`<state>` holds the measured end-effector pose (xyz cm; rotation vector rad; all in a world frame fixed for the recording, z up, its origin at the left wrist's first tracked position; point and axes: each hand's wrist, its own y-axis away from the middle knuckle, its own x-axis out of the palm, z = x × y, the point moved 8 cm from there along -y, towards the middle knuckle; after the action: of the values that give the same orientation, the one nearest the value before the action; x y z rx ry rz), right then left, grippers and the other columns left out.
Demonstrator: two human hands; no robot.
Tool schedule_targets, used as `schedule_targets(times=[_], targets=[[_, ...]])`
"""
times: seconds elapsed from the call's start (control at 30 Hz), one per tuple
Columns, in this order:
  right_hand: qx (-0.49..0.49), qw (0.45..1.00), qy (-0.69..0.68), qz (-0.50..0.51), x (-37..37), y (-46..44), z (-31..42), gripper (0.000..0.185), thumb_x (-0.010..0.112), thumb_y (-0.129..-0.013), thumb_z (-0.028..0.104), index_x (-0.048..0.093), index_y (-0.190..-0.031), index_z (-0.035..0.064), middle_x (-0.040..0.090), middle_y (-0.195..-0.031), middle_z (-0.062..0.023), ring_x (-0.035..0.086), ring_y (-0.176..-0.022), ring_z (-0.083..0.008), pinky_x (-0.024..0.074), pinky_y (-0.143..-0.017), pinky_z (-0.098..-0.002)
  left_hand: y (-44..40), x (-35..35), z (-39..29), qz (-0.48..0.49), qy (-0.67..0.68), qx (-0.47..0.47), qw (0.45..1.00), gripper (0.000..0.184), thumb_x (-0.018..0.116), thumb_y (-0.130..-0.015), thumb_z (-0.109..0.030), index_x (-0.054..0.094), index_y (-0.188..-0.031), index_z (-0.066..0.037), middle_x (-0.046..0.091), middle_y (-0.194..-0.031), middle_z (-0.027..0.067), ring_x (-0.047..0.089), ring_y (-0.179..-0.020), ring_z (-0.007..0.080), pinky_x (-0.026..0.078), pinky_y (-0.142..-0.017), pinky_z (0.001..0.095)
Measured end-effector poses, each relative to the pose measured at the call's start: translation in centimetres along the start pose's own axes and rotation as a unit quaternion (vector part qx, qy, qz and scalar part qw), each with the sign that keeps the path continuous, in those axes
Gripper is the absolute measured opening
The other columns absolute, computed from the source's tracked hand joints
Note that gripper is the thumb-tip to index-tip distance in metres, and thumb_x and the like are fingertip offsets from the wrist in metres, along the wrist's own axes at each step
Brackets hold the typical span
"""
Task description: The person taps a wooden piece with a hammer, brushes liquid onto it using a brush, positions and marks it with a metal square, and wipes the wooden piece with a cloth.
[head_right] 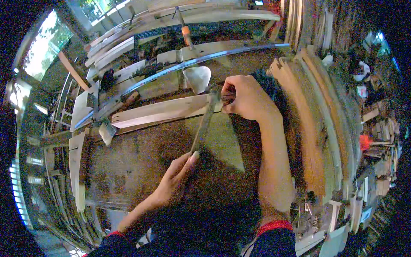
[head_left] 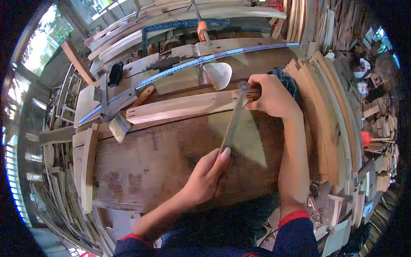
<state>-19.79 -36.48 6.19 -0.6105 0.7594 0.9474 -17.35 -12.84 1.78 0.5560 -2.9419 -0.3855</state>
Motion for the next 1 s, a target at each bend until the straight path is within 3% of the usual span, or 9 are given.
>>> schedule_targets(times=[0.07, 0.17, 0.27, 0.37, 0.57, 0.77, 0.87, 1.0], targets=[[0.001, 0.999, -0.012, -0.029, -0.3, 0.2, -0.2, 0.04, 0.086, -0.061, 0.013, 0.06, -0.086, -0.0036, 0.063, -0.08, -0.0221, 0.063, -0.076, -0.0354, 0.0474, -0.07, -0.0402, -0.2, 0.3, 0.9, 0.037, 0.001, -0.092, 0.995, 0.035, 0.042, -0.111, -0.034, 0.051, -0.093, -0.005, 0.041, -0.074, -0.0024, 0.036, -0.069, 0.0077, 0.034, -0.06, 0.0279], [-0.031, 0.999, -0.03, -0.022, 0.0, -0.1, -0.7, 0.042, 0.087, -0.059, 0.011, 0.059, -0.087, -0.0034, 0.064, -0.081, -0.0215, 0.063, -0.076, -0.0353, 0.048, -0.07, -0.0398, 0.4, 0.8, -0.2, 0.041, 0.014, -0.021, 0.999, 0.036, 0.042, -0.111, -0.035, 0.051, -0.092, -0.005, 0.041, -0.073, -0.0023, 0.036, -0.068, 0.0077, 0.034, -0.059, 0.028], [0.005, 1.0, -0.006, -0.022, -0.4, 0.2, 0.0, 0.042, 0.087, -0.058, 0.01, 0.058, -0.086, -0.0031, 0.064, -0.079, -0.0204, 0.063, -0.074, -0.0337, 0.0484, -0.069, -0.0394, -0.6, 0.1, 0.7, -0.017, -0.03, 0.023, 0.999, 0.036, 0.043, -0.111, -0.035, 0.051, -0.093, -0.005, 0.042, -0.074, -0.0025, 0.035, -0.069, 0.0079, 0.033, -0.059, 0.0275], [-0.034, 0.999, -0.014, -0.041, -0.2, 0.2, -0.4, 0.042, 0.087, -0.057, 0.01, 0.057, -0.085, -0.0022, 0.063, -0.076, -0.0193, 0.063, -0.072, -0.0314, 0.0482, -0.068, -0.0385, 0.0, 0.3, -0.1, 0.008, -0.002, -0.004, 1.0, 0.037, 0.043, -0.111, -0.035, 0.051, -0.092, -0.004, 0.042, -0.073, -0.0025, 0.035, -0.069, 0.0081, 0.034, -0.059, 0.0277], [-0.023, 0.999, -0.017, -0.027, -0.3, 0.2, 0.0, 0.043, 0.088, -0.057, 0.01, 0.058, -0.085, -0.0024, 0.064, -0.077, -0.0182, 0.063, -0.073, -0.0297, 0.0488, -0.07, -0.0374, -0.2, -0.3, 0.5, -0.006, -0.02, -0.014, 1.0, 0.036, 0.045, -0.11, -0.037, 0.051, -0.095, -0.004, 0.042, -0.074, -0.0033, 0.037, -0.069, 0.0073, 0.035, -0.059, 0.0263], [0.005, 1.0, -0.022, -0.019, -0.3, 0.3, 0.3, 0.044, 0.09, -0.056, 0.011, 0.061, -0.086, -0.0016, 0.067, -0.081, -0.0174, 0.064, -0.077, -0.0288, 0.0501, -0.073, -0.037, 1.7, -1.1, -2.5, -0.033, -0.038, 0.126, 0.991, 0.032, 0.043, -0.11, -0.034, 0.052, -0.099, -0.006, 0.045, -0.072, -0.0029, 0.038, -0.06, 0.0058, 0.034, -0.052, 0.0248], [0.002, 1.0, -0.021, -0.018, -0.3, 0.1, 0.1, 0.044, 0.091, -0.056, 0.011, 0.062, -0.086, -0.0013, 0.068, -0.081, -0.0157, 0.065, -0.077, -0.0265, 0.0503, -0.074, -0.0362, 1.1, -1.9, 0.5, -0.05, 0.041, -0.054, 0.996, 0.031, 0.042, -0.11, -0.033, 0.051, -0.098, -0.006, 0.045, -0.073, -0.0027, 0.039, -0.058, 0.0059, 0.034, -0.05, 0.024], [0.003, 1.0, -0.028, -0.012, 0.0, 0.2, 0.0, 0.042, 0.091, -0.057, 0.011, 0.062, -0.085, -0.0015, 0.067, -0.08, -0.0145, 0.065, -0.078, -0.0235, 0.0504, -0.073, -0.0347, 3.8, -2.0, -2.1, -0.038, 0.046, 0.034, 0.998, 0.031, 0.041, -0.111, -0.035, 0.052, -0.098, -0.008, 0.043, -0.073, -0.0037, 0.039, -0.058, 0.0055, 0.034, -0.048, 0.0233]])
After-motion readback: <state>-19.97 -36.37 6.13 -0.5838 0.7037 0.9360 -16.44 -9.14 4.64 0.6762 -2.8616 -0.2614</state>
